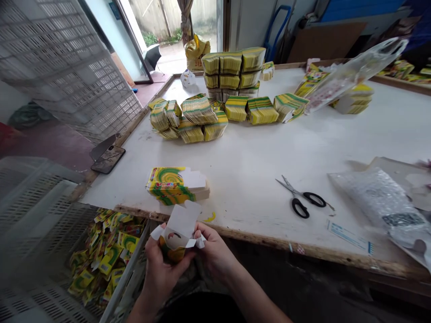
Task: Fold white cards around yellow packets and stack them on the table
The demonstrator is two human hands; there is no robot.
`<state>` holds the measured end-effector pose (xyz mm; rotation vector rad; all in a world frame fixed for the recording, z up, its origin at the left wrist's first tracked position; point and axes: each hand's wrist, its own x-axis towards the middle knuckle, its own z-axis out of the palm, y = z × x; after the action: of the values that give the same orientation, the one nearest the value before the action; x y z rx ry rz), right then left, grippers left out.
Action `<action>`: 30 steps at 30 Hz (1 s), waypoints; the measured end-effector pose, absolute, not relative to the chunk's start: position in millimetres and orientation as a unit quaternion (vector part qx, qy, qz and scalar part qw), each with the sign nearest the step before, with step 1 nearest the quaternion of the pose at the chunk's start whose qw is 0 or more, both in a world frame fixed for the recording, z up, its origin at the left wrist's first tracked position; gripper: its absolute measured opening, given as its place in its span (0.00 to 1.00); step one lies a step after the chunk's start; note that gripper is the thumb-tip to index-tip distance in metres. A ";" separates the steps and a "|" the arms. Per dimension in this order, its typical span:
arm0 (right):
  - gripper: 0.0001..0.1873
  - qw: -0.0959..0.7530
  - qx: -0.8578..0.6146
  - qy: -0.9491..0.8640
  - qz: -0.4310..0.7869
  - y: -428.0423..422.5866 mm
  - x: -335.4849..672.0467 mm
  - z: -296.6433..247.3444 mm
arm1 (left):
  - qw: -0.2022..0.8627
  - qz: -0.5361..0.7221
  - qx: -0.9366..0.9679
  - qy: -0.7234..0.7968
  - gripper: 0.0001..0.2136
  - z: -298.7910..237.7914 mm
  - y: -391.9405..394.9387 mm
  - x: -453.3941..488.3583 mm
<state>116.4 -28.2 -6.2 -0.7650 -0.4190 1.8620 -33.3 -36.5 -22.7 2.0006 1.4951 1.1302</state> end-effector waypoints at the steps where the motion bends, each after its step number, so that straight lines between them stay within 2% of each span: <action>1: 0.24 0.532 -0.329 -0.215 0.750 -26.8 119.2 -4.0 | 0.200 0.401 0.722 0.527 0.32 -17.9 -34.2 -31.2; 3: 0.24 0.551 -0.358 -0.295 0.694 -23.9 124.0 2.1 | 0.200 0.391 0.736 0.516 0.27 -9.3 -30.2 -27.3; 7: 0.19 0.529 -0.431 -0.409 0.606 -17.6 127.5 14.4 | 0.187 0.389 0.756 0.492 0.23 -5.3 -28.0 -22.5; 14: 0.13 0.481 -0.452 -0.455 0.598 -15.1 128.2 15.5 | 0.207 0.292 0.747 0.561 0.21 -8.2 -31.4 -22.8; 16: 0.16 0.471 -0.444 -0.542 0.537 -19.5 128.7 14.0 | 0.261 0.254 0.736 0.571 0.25 -6.0 -30.2 -23.1; 18: 0.25 0.447 -0.416 -0.633 0.476 -24.0 128.1 12.6 | 0.318 0.237 0.722 0.567 0.31 -4.9 -28.5 -22.5; 21: 0.31 0.437 -0.397 -0.689 0.421 -26.9 127.0 8.3 | 0.329 0.248 0.711 0.569 0.38 -5.4 -27.0 -21.5; 23: 0.31 0.454 -0.421 -0.681 0.390 -25.8 128.4 3.6 | 0.284 0.256 0.719 0.581 0.36 -4.8 -26.9 -23.5; 26: 0.35 0.456 -0.432 -0.700 0.339 -23.7 133.6 -3.5 | 0.219 0.254 0.727 0.599 0.28 0.8 -26.3 -32.2; 30: 0.40 0.369 -0.412 -0.767 0.325 -23.7 138.9 -8.9 | 0.211 0.256 0.763 0.555 0.22 13.5 -21.2 -44.8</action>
<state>138.9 -23.7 -8.9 -1.0579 -1.9696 0.8335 -44.8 -21.2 13.5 2.1197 1.5413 0.7114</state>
